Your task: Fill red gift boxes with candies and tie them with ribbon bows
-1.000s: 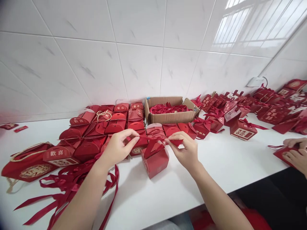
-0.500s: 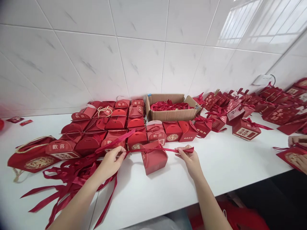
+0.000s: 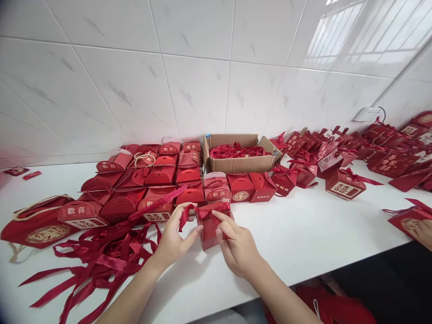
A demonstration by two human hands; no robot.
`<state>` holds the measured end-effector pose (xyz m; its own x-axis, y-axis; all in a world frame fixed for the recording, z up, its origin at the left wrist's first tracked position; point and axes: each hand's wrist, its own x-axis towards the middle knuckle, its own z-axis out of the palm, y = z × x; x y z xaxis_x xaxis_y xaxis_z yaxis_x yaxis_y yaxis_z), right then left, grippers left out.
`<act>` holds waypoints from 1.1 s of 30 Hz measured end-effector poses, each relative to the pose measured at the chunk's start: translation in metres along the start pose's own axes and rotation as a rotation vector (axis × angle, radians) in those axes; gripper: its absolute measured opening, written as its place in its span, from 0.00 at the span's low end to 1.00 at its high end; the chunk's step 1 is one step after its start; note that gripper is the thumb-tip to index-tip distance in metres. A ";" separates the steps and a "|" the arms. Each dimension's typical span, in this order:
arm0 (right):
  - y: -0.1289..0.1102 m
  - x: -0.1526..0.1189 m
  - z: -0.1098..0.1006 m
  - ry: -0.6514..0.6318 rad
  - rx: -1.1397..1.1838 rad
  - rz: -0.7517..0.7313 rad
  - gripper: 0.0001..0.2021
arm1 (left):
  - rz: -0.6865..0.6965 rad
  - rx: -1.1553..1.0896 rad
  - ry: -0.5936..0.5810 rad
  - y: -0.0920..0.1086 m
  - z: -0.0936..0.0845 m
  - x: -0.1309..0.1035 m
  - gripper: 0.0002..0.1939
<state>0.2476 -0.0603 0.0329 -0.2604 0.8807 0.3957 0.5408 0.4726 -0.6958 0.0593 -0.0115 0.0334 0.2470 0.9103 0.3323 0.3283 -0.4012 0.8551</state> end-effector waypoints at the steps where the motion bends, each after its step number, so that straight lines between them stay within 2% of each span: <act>1: -0.006 0.003 0.001 -0.059 -0.073 0.050 0.08 | 0.005 -0.003 -0.008 0.000 0.000 0.000 0.21; 4: -0.017 0.009 0.005 -0.277 -0.356 0.234 0.07 | 0.022 0.004 -0.001 -0.002 0.001 -0.001 0.17; 6: -0.019 0.011 0.008 -0.397 -0.467 0.289 0.09 | 0.033 0.023 -0.001 -0.005 0.002 -0.001 0.12; 8: -0.017 0.012 0.008 -0.439 -0.435 0.281 0.13 | 0.041 0.045 -0.014 -0.009 0.003 -0.002 0.10; 10: -0.012 0.012 0.007 -0.430 -0.322 0.262 0.15 | 0.043 0.063 -0.035 -0.012 0.005 -0.002 0.10; 13: -0.001 0.007 0.009 -0.358 -0.148 0.248 0.12 | 0.026 0.034 -0.042 -0.016 0.008 -0.003 0.11; 16: 0.005 -0.005 0.014 -0.188 0.010 0.227 0.10 | -0.053 -0.085 0.018 -0.020 0.008 -0.004 0.11; 18: 0.007 -0.013 0.014 -0.035 0.117 0.190 0.12 | -0.111 -0.132 0.114 -0.022 0.007 -0.005 0.10; 20: 0.009 -0.016 0.007 0.163 0.200 0.160 0.14 | -0.154 -0.174 0.186 -0.022 0.004 -0.005 0.14; 22: 0.015 -0.012 -0.008 0.393 0.210 0.197 0.15 | -0.214 -0.263 0.183 -0.020 -0.001 -0.006 0.17; 24: 0.028 -0.004 -0.028 0.554 0.120 0.323 0.19 | -0.263 -0.318 0.153 -0.020 -0.009 -0.007 0.17; 26: 0.047 0.003 -0.047 0.535 -0.060 0.527 0.25 | -0.265 -0.222 0.131 -0.024 -0.021 -0.008 0.16; 29: 0.080 0.003 -0.063 0.381 -0.270 0.797 0.29 | -0.267 0.113 0.133 -0.044 -0.041 -0.013 0.16; 31: 0.097 -0.004 -0.066 0.346 -0.309 0.862 0.27 | -0.323 0.294 0.134 -0.061 -0.051 -0.020 0.16; 33: 0.108 -0.014 -0.063 0.318 -0.310 0.883 0.26 | -0.361 0.411 0.086 -0.076 -0.056 -0.027 0.16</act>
<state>0.3603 -0.0233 -0.0101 0.5402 0.8414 -0.0160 0.6345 -0.4197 -0.6490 -0.0232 0.0000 -0.0178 -0.0174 0.9955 0.0928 0.7116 -0.0528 0.7006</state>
